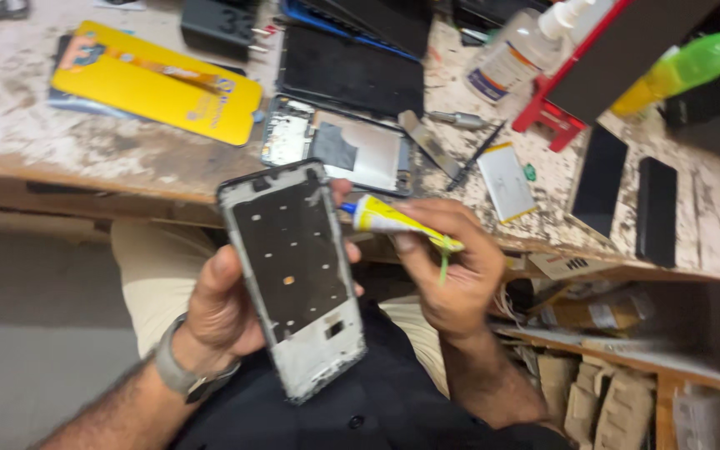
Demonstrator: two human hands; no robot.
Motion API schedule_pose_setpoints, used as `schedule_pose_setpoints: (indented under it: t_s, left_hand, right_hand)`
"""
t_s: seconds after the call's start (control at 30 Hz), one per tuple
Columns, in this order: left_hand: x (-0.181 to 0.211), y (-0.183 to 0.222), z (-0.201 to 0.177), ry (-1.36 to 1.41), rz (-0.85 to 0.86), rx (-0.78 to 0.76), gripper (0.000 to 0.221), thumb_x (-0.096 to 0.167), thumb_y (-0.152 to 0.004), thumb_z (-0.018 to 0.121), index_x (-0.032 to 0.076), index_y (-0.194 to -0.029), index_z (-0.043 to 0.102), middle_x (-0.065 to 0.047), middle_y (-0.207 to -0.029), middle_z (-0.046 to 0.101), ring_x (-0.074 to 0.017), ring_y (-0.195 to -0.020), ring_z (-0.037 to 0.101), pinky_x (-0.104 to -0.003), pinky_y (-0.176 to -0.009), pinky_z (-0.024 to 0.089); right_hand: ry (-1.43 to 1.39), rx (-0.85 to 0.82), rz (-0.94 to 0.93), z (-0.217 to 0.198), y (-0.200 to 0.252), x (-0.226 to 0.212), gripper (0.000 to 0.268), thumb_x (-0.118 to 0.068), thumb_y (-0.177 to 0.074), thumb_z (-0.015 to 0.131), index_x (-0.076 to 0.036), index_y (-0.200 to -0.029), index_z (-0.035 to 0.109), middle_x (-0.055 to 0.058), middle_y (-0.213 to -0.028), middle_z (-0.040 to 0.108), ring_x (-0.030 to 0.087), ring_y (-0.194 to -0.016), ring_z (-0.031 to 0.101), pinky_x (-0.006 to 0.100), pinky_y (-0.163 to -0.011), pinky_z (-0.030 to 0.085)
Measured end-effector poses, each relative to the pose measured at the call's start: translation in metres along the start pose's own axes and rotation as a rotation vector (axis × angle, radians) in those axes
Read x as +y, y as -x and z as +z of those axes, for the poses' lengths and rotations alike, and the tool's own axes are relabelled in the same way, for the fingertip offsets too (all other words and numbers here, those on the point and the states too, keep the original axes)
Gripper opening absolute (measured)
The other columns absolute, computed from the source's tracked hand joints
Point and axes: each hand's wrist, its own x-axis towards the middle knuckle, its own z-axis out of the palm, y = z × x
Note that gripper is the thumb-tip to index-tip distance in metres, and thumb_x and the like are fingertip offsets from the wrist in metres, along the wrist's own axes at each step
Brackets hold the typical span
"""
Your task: The person applies adhesive to the frame of a disassembled smartphone, then installs a new battery and a screen assembly. The person uses a screwdriver to secure internal components.
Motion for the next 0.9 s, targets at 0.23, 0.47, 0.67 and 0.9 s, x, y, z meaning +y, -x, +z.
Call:
schedule_pose_setpoints:
  t_s: [0.23, 0.47, 0.67, 0.9]
  left_hand:
    - [0.004, -0.005, -0.005, -0.061, -0.088, 0.062, 0.114, 0.054, -0.081, 0.087, -0.001, -0.162, 0.029, -0.04, -0.139, 0.036, -0.0429, -0.12, 0.061, -0.063, -0.101, 0.054]
    - [0.016, -0.004, -0.004, -0.192, 0.12, 0.143, 0.108, 0.064, -0.081, 0.083, 0.003, -0.157, 0.037, -0.026, -0.163, 0.04, -0.0346, -0.118, 0.061, -0.058, -0.091, 0.056]
    - [0.039, 0.012, -0.008, -0.233, 0.276, 0.211, 0.114, 0.073, -0.083, 0.078, 0.001, -0.162, 0.036, -0.021, -0.146, 0.05, -0.0319, -0.124, 0.061, -0.061, -0.098, 0.055]
    - [0.069, 0.047, -0.02, -0.27, 0.466, 0.26, 0.109, 0.075, -0.088, 0.075, -0.001, -0.155, 0.036, -0.015, -0.133, 0.052, -0.0264, -0.121, 0.062, -0.058, -0.096, 0.056]
  right_hand:
    - [0.046, 0.055, -0.067, -0.007, -0.008, 0.016, 0.034, 0.003, -0.1, 0.074, -0.005, -0.13, 0.06, 0.008, -0.115, 0.069, 0.014, -0.105, 0.068, 0.026, -0.094, 0.056]
    - [0.46, 0.072, -0.048, -0.06, -0.102, 0.069, 0.019, -0.007, -0.104, 0.075, -0.003, -0.113, 0.059, 0.011, -0.105, 0.074, 0.021, -0.096, 0.077, 0.036, -0.084, 0.063]
    - [0.895, -0.046, -0.143, -0.058, -0.131, 0.094, 0.028, -0.014, -0.096, 0.081, -0.002, -0.107, 0.059, 0.016, -0.094, 0.071, 0.038, -0.087, 0.071, 0.048, -0.075, 0.053]
    - [1.085, -0.069, -0.232, -0.04, -0.134, 0.07, 0.029, -0.019, -0.095, 0.084, -0.005, -0.114, 0.067, 0.016, -0.108, 0.07, 0.037, -0.103, 0.065, 0.049, -0.089, 0.051]
